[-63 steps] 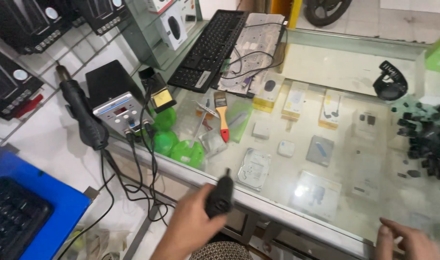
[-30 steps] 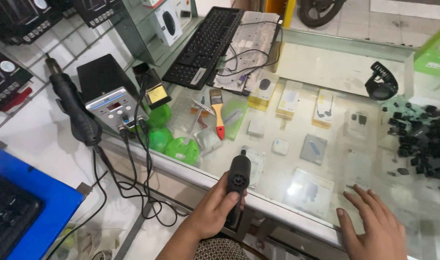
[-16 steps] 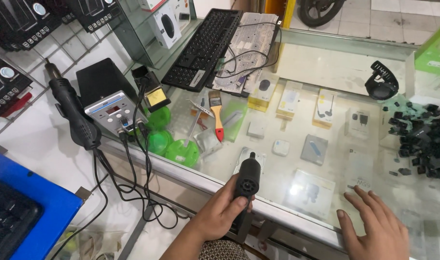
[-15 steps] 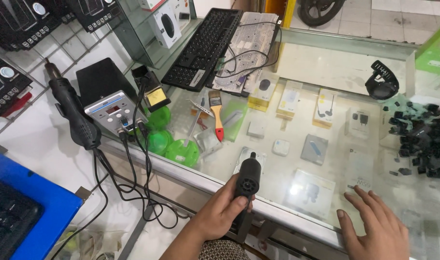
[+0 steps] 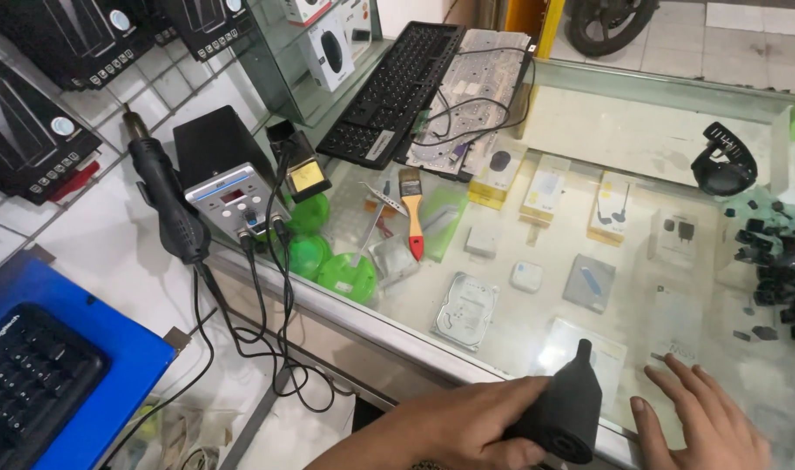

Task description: Cleaning a keyboard plate with a brush and inspecting small mechanical components on a repair bench

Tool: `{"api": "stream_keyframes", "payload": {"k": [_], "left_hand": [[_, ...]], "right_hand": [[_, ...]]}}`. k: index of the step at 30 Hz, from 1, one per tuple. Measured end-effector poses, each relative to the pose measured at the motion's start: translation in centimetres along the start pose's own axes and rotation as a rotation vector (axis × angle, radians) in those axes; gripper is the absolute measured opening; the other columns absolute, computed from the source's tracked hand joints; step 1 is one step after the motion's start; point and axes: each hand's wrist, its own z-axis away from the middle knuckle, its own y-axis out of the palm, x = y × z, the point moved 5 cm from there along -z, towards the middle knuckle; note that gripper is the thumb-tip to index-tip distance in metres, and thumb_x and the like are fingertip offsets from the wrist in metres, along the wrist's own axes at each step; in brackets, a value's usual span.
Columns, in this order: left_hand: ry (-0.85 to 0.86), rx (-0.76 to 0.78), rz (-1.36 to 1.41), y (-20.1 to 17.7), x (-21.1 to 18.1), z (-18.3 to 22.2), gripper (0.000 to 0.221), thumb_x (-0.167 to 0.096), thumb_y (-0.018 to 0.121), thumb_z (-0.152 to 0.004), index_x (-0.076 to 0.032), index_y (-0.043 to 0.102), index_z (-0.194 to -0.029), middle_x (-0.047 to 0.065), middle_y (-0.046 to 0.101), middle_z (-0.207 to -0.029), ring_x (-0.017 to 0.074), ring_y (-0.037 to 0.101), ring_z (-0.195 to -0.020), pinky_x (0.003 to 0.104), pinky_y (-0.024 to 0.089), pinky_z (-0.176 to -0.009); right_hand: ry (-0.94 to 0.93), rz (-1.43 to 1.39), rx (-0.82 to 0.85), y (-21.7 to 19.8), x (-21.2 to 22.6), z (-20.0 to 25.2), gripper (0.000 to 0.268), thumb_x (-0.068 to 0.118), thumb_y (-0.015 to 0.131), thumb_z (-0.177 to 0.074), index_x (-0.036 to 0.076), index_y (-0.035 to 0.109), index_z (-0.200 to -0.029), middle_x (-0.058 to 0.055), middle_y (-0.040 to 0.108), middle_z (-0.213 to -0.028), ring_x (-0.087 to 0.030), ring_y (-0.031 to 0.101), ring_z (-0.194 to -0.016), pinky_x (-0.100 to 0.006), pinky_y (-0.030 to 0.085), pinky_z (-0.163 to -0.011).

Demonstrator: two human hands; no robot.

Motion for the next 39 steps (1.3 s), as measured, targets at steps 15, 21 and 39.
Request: {"api": "stream_keyframes", "payload": {"k": [15,21,39], "left_hand": [[0.135,-0.501,0.066,-5.2,2.2,1.3,0.107,-0.084,0.051,-0.082,-0.001,0.037,-0.146,0.018,0.062,-0.126,0.0277,0.062,-0.112,0.041,0.053,-0.094],[-0.656,-0.831,-0.448,-15.4,7.0,6.3,0.054,-0.048,0.067,-0.097,-0.010,0.052,-0.133,0.014,0.073,-0.121,0.0292,0.077,-0.100,0.042,0.069,-0.086],[-0.681,-0.805,-1.079,-25.9,18.5,9.2,0.061,-0.051,0.065,-0.094,-0.002,0.063,-0.130,0.030,0.068,-0.123,0.0496,0.061,-0.119,0.056,0.049,-0.102]], "right_hand": [[0.002,-0.015,-0.098,1.1,-0.6,0.2,0.047,0.059,0.055,-0.093,0.042,0.072,-0.134,0.018,0.067,-0.152,-0.011,0.056,-0.154,-0.041,0.051,-0.112],[0.035,0.006,-0.024,0.4,0.2,0.0,0.045,0.063,0.053,-0.091,0.047,0.069,-0.130,0.024,0.063,-0.152,-0.007,0.054,-0.152,-0.040,0.049,-0.116],[-0.169,-0.307,-0.212,-3.7,2.9,2.0,0.036,0.039,0.065,-0.093,0.023,0.069,-0.125,0.005,0.066,-0.145,-0.021,0.055,-0.140,-0.042,0.039,-0.108]]}}
